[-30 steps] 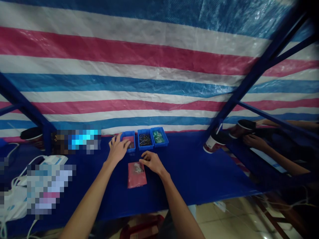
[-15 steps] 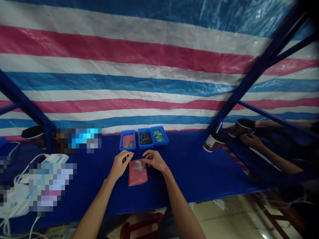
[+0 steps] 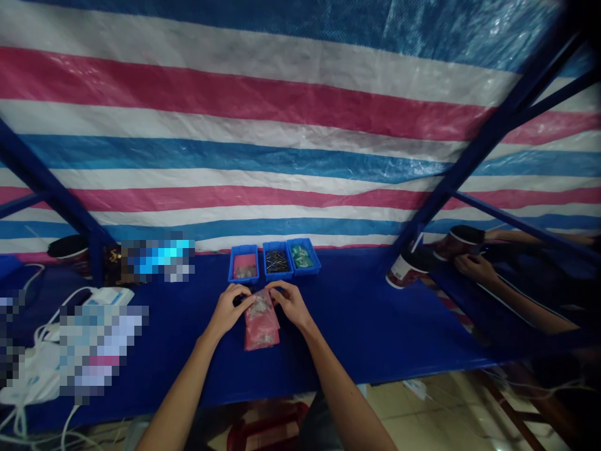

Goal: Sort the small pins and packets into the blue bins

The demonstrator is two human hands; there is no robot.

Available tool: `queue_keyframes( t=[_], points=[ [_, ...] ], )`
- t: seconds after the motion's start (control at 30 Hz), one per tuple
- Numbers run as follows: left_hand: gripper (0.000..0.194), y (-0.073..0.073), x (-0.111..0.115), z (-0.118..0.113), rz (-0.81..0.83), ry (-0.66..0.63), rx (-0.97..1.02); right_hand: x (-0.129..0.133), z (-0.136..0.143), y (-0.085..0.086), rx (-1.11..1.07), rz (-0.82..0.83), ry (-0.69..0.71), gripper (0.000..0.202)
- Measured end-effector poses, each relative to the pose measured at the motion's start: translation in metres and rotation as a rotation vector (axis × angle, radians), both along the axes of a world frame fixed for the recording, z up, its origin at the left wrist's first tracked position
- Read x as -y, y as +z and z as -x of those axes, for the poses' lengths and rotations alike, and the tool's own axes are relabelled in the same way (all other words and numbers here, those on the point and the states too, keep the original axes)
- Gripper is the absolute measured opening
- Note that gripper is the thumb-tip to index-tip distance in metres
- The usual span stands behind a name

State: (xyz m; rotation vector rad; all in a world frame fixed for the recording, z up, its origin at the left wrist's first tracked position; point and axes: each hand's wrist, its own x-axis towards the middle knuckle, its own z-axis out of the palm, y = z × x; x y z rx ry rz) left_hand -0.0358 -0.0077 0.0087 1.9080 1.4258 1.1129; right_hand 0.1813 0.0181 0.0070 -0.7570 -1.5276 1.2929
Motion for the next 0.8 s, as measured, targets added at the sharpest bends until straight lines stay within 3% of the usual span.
queue_keyframes(
  t=[0.17, 0.3, 0.5, 0.63, 0.8],
  points=[
    [0.029, -0.001, 0.001, 0.003, 0.125, 0.014, 0.205, 0.006, 0.0, 0.003, 0.224, -0.337, 0.039, 0.032],
    [0.029, -0.001, 0.001, 0.003, 0.167, 0.015, 0.256, 0.008, 0.0, 0.003, 0.357, -0.45, -0.042, 0.042],
    [0.032, -0.004, 0.0, 0.003, 0.224, 0.017, 0.286, 0.009, 0.0, 0.003, 0.412, -0.52, -0.098, 0.049],
    [0.039, -0.001, 0.0, 0.004, 0.227, 0.034, 0.262, 0.013, 0.003, 0.005, 0.325, -0.505, -0.16, 0.035],
    [0.043, 0.003, 0.004, 0.004, 0.094, 0.005, 0.247, 0.015, 0.003, 0.014, 0.247, -0.362, -0.275, 0.016]
  ],
)
